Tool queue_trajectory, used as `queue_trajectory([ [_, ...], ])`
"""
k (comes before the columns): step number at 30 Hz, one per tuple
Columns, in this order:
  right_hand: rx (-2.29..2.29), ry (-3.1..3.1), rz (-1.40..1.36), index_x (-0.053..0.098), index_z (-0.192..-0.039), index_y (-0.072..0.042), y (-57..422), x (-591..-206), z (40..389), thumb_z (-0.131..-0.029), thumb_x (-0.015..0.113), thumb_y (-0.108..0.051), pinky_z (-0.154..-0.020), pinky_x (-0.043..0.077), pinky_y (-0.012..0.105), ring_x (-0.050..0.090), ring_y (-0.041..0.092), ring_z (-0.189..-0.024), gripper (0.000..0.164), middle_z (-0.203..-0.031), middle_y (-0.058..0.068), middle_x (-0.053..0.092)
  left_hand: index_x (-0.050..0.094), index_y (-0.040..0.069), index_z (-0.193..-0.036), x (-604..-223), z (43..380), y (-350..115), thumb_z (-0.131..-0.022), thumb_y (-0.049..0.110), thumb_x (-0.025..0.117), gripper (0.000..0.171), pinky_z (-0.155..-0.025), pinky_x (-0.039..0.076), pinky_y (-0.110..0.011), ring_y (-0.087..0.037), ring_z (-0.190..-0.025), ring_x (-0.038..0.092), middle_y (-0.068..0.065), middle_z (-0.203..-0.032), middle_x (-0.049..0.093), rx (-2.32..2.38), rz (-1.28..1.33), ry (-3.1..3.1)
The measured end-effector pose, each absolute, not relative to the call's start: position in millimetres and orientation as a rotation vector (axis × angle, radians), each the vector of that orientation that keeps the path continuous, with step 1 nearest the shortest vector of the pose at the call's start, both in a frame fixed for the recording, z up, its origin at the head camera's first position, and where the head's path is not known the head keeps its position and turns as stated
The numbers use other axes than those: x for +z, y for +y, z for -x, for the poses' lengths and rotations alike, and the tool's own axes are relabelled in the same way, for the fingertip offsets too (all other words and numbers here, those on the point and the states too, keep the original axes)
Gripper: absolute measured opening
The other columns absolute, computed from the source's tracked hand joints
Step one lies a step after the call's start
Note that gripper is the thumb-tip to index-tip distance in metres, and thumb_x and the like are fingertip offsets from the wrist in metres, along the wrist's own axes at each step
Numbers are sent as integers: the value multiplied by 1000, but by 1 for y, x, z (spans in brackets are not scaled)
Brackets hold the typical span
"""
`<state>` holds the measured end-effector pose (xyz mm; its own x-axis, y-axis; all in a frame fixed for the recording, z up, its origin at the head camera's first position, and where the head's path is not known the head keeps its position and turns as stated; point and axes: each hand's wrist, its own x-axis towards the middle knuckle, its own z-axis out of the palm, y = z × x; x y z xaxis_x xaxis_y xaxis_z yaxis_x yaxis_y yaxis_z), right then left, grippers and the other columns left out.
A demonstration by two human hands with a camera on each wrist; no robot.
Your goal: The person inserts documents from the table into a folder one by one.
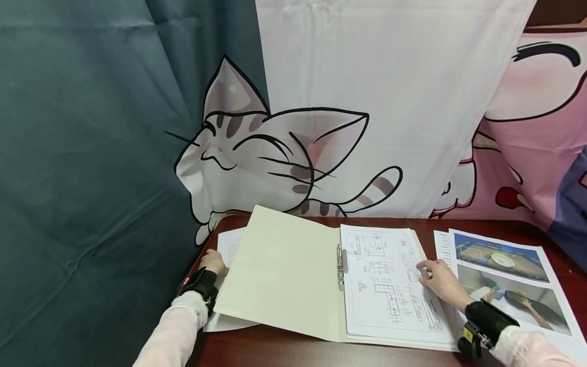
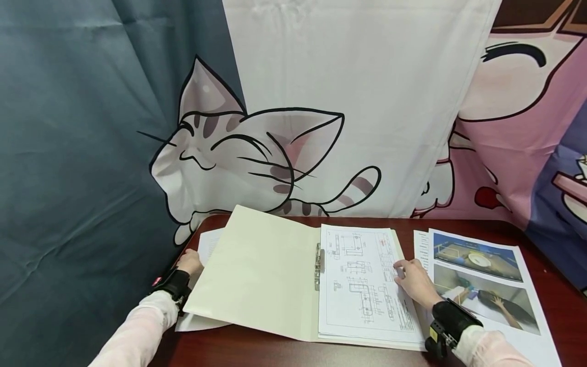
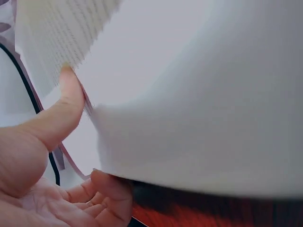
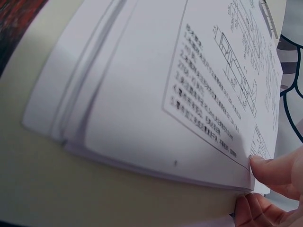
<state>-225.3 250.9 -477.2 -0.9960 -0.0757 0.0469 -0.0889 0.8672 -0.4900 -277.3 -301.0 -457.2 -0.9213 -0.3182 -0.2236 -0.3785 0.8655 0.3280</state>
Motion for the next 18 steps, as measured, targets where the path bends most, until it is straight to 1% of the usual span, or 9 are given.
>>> queue_trajectory([
  [2,792,-3012,-129,61,-112,10,251,-478,225,-84,67,0,-68,45,36,53,28,-80,30,-99,27,53,27,-29,-126,-457,276,-303,-76,15,78,84,-89,50,-58,-55,-104,56,-48,-115,48,563,524,2913],
  [3,793,-3012,-126,61,-112,10,251,-478,225,-84,67,0,-68,45,36,53,28,-80,30,-99,26,53,32,-28,-125,-456,276,-304,-76,14,79,81,-87,51,-57,-54,-102,57,-46,-113,51,563,520,2934],
  [5,798,-3014,-122,60,-113,10,251,-478,225,-85,67,0,-69,46,37,53,28,-81,30,-99,26,53,42,-25,-122,-455,275,-307,-75,14,81,72,-83,52,-58,-53,-99,59,-43,-111,55,552,514,2977],
  [9,814,-3016,-118,60,-113,10,251,-477,226,-85,66,1,-69,47,38,53,28,-81,30,-99,25,53,59,-13,-109,-452,274,-311,-76,12,81,47,-76,54,-55,-49,-94,62,-35,-106,62,507,534,3021],
  [14,812,-3017,-120,60,-113,10,251,-477,225,-85,66,1,-69,46,38,53,27,-81,30,-99,25,53,64,-10,-104,-442,273,-311,-81,10,74,32,-72,54,-53,-45,-88,65,-32,-102,65,402,504,3048],
  [16,815,-3021,-115,59,-113,10,251,-477,225,-85,66,1,-69,46,38,53,28,-81,30,-99,25,53,65,-10,-103,-436,272,-310,-85,7,67,25,-71,55,-53,-45,-86,66,-33,-102,66,360,476,3082],
  [18,818,-3025,-107,59,-113,10,251,-477,225,-86,66,0,-69,46,37,53,28,-81,30,-100,26,52,65,-11,-103,-429,270,-308,-88,3,60,21,-70,54,-55,-46,-85,66,-35,-102,65,334,445,3123],
])
